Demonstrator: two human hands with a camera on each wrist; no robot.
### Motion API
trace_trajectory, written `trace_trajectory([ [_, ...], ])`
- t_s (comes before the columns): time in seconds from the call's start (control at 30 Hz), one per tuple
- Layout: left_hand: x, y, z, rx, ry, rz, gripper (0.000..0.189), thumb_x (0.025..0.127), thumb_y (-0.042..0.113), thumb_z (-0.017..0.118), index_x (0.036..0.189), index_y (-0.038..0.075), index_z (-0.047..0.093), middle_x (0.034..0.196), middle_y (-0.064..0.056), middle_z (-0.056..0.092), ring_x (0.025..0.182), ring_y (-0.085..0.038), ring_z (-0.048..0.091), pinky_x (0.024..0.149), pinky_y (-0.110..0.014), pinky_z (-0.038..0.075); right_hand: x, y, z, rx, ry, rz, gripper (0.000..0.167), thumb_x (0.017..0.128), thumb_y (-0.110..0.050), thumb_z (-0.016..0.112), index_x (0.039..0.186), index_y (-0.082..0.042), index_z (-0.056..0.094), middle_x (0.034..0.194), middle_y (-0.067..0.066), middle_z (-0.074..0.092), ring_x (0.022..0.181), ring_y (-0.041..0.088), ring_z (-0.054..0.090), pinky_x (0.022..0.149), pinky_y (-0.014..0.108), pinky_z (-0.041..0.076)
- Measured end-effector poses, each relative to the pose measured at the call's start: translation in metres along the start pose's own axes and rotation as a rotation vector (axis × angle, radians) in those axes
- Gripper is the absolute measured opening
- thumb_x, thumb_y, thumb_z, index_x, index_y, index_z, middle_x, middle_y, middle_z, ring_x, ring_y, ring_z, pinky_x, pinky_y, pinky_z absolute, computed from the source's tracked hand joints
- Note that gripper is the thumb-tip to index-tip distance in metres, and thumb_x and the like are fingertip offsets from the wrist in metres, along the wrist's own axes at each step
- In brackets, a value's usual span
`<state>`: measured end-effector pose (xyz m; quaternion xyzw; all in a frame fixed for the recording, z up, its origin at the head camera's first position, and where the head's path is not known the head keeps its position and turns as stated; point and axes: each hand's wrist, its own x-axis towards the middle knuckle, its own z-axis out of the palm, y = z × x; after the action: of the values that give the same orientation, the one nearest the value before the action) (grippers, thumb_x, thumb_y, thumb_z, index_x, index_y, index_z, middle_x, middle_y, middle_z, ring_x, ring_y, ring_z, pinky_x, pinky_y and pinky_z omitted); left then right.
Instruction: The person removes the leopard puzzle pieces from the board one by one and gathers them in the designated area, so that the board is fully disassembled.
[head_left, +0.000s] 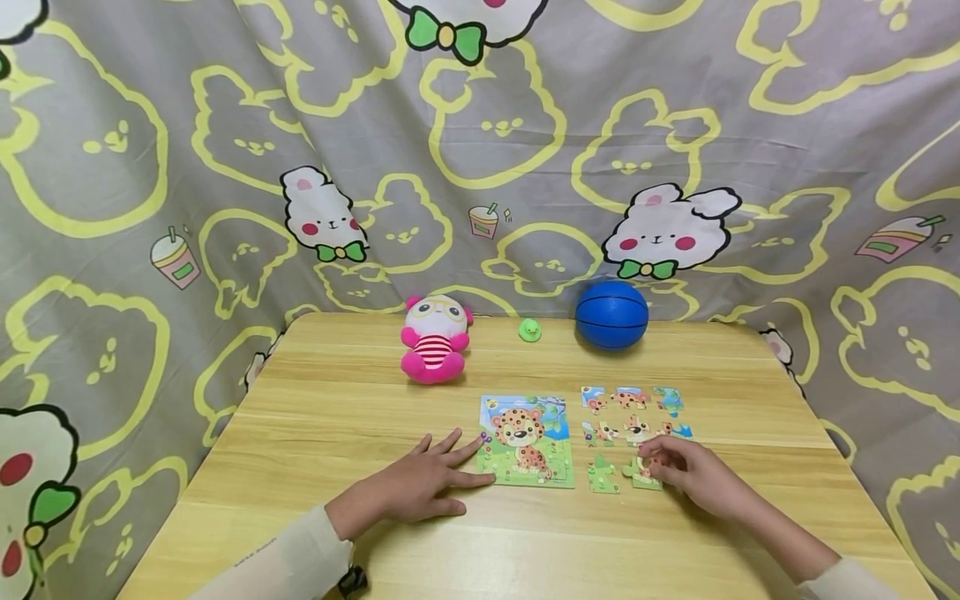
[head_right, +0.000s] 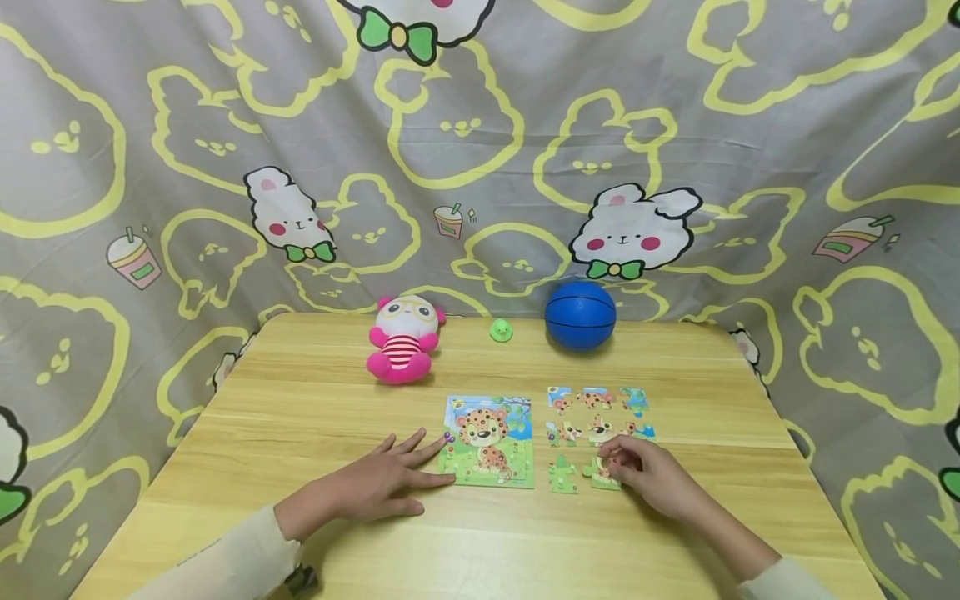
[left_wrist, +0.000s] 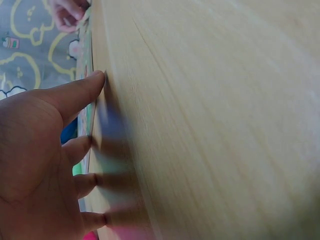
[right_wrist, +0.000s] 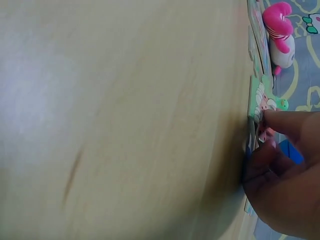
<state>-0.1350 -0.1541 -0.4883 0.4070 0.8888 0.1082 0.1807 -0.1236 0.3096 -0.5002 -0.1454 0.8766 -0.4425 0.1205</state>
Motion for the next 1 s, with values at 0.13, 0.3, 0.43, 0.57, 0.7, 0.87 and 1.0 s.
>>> trace_trajectory([
  [0.13, 0.0003, -0.0003, -0.0001, 0.0, -0.004, -0.001, 0.054, 0.104, 0.047, 0.056, 0.155, 0.051, 0.039, 0.173, 0.001, 0.014, 0.158, -0.04, 0.008, 0.116, -0.074, 0.02, -0.0019, 0.0028, 0.0018, -0.095, 0.056, -0.002, 0.021, 0.098, -0.012, 0.07, 0.119, -0.014, 0.071, 0.106, -0.001, 0.068, 0.087, 0.006, 0.055, 0.072, 0.024, 0.049],
  [0.3, 0.0003, -0.0001, -0.0011, -0.007, -0.01, -0.003, 0.054, 0.104, 0.047, 0.057, 0.155, 0.05, 0.039, 0.173, 0.001, 0.013, 0.158, -0.04, 0.009, 0.116, -0.074, 0.02, -0.0028, 0.0067, 0.0031, -0.147, 0.094, -0.022, 0.02, 0.098, -0.01, 0.07, 0.116, -0.02, 0.072, 0.115, -0.002, 0.07, 0.09, 0.004, 0.055, 0.075, 0.024, 0.049],
  [0.43, 0.0005, -0.0005, -0.0006, -0.004, -0.006, -0.001, 0.054, 0.104, 0.047, 0.057, 0.155, 0.05, 0.039, 0.173, 0.001, 0.013, 0.158, -0.04, 0.008, 0.116, -0.074, 0.02, -0.0036, 0.0072, 0.004, -0.155, 0.107, -0.048, 0.019, 0.098, -0.011, 0.071, 0.114, -0.021, 0.073, 0.116, -0.001, 0.069, 0.088, 0.004, 0.053, 0.073, 0.024, 0.048],
  [0.57, 0.0004, -0.0005, -0.0003, -0.002, -0.003, -0.001, 0.054, 0.104, 0.047, 0.057, 0.155, 0.051, 0.039, 0.173, 0.001, 0.013, 0.158, -0.04, 0.008, 0.116, -0.074, 0.02, -0.0038, 0.0067, 0.0042, -0.167, 0.119, -0.07, 0.018, 0.097, -0.013, 0.072, 0.114, -0.02, 0.074, 0.116, -0.002, 0.069, 0.088, 0.003, 0.052, 0.071, 0.025, 0.046],
  [0.7, 0.0004, -0.0007, -0.0003, -0.003, -0.004, -0.002, 0.054, 0.104, 0.046, 0.057, 0.155, 0.051, 0.039, 0.173, 0.001, 0.013, 0.158, -0.04, 0.008, 0.116, -0.074, 0.02, -0.0038, 0.0069, 0.0044, -0.177, 0.128, -0.08, 0.019, 0.097, -0.013, 0.072, 0.113, -0.021, 0.075, 0.115, -0.003, 0.069, 0.089, 0.003, 0.052, 0.071, 0.025, 0.046],
  [0.87, 0.0002, -0.0011, -0.0002, -0.003, -0.007, -0.004, 0.054, 0.104, 0.046, 0.057, 0.155, 0.051, 0.039, 0.173, 0.001, 0.013, 0.158, -0.04, 0.008, 0.116, -0.074, 0.02, -0.0035, 0.0079, 0.0041, -0.189, 0.126, -0.074, 0.02, 0.096, -0.012, 0.073, 0.115, -0.019, 0.075, 0.116, -0.002, 0.07, 0.089, 0.003, 0.052, 0.071, 0.025, 0.046],
  [1.0, -0.0003, -0.0003, -0.0007, -0.006, -0.006, -0.004, 0.054, 0.104, 0.047, 0.057, 0.154, 0.051, 0.04, 0.173, 0.002, 0.013, 0.158, -0.04, 0.008, 0.116, -0.074, 0.02, -0.0037, 0.0075, 0.0028, -0.183, 0.113, -0.047, 0.022, 0.096, -0.012, 0.072, 0.117, -0.019, 0.075, 0.117, -0.002, 0.069, 0.085, 0.004, 0.05, 0.07, 0.024, 0.045],
])
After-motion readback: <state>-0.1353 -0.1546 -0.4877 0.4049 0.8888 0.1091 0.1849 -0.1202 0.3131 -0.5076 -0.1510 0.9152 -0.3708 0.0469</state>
